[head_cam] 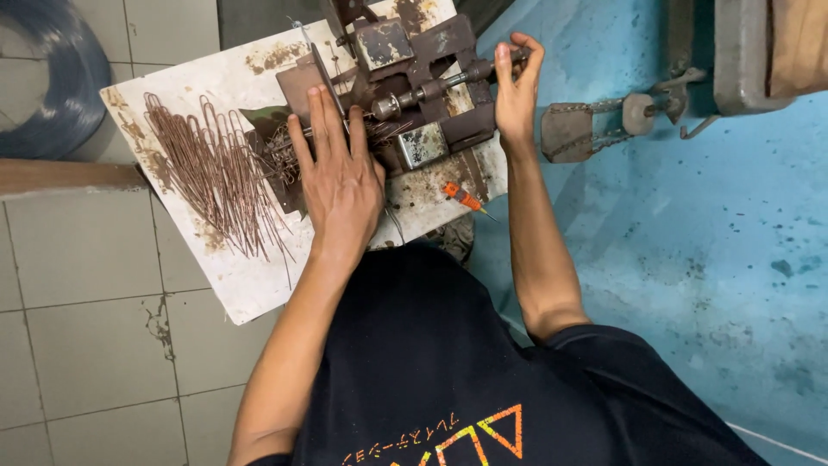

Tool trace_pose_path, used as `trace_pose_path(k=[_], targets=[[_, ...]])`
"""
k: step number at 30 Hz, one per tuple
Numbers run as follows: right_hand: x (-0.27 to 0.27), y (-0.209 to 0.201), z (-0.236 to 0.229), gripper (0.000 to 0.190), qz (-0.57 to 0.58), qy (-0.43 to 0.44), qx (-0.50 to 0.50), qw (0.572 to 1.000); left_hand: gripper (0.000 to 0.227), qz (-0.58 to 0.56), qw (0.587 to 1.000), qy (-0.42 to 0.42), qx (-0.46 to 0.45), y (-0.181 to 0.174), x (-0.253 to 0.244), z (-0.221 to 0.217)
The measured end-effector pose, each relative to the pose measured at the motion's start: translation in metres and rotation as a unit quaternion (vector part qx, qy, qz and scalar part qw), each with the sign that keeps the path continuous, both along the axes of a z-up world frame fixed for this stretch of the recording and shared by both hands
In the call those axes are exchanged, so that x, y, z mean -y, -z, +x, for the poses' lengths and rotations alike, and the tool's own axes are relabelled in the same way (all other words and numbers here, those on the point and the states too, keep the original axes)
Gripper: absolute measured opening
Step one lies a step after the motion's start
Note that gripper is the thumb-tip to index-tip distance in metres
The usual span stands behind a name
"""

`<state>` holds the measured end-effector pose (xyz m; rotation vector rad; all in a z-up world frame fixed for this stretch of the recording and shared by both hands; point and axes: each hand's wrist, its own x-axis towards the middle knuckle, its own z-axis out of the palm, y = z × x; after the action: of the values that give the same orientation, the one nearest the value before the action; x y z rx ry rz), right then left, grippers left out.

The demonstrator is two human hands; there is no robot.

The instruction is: Bending copper wires into a specific shape using a manual bending machine.

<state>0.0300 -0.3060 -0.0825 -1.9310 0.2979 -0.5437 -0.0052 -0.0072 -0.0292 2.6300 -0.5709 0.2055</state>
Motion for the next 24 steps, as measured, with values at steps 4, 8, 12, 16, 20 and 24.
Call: trace_pose_path(k=[4, 8, 12, 16, 20, 24], targets=[[0.002, 0.0, 0.001, 0.04, -0.007, 0.005, -0.008, 1.0, 0.069, 0.073, 0.997, 0.002, 0.001, -0.009, 0.0, 0.001], [-0.004, -0.009, -0.005, 0.052, -0.071, -0.006, -0.055, 0.996, 0.086, 0.139, 0.986, 0.012, -0.095, -0.023, -0.002, 0.003], [0.004, -0.005, -0.006, 0.068, 0.016, 0.022, -0.114, 0.993, 0.091, 0.18, 0.98, 0.01, -0.08, -0.022, -0.003, 0.001], [0.011, 0.015, -0.027, 0.089, 0.125, -0.002, -0.188, 0.974, 0.093, 0.078, 0.996, 0.015, -0.042, 0.01, -0.005, 0.001], [0.006, 0.006, -0.046, 0.069, 0.025, -0.02, -0.182, 0.983, 0.099, 0.002, 1.0, 0.014, -0.023, 0.02, -0.004, -0.001], [-0.001, -0.032, -0.08, 0.034, -0.274, 0.021, -0.149, 0.95, 0.095, -0.045, 0.998, 0.027, 0.03, 0.026, -0.002, 0.0]])
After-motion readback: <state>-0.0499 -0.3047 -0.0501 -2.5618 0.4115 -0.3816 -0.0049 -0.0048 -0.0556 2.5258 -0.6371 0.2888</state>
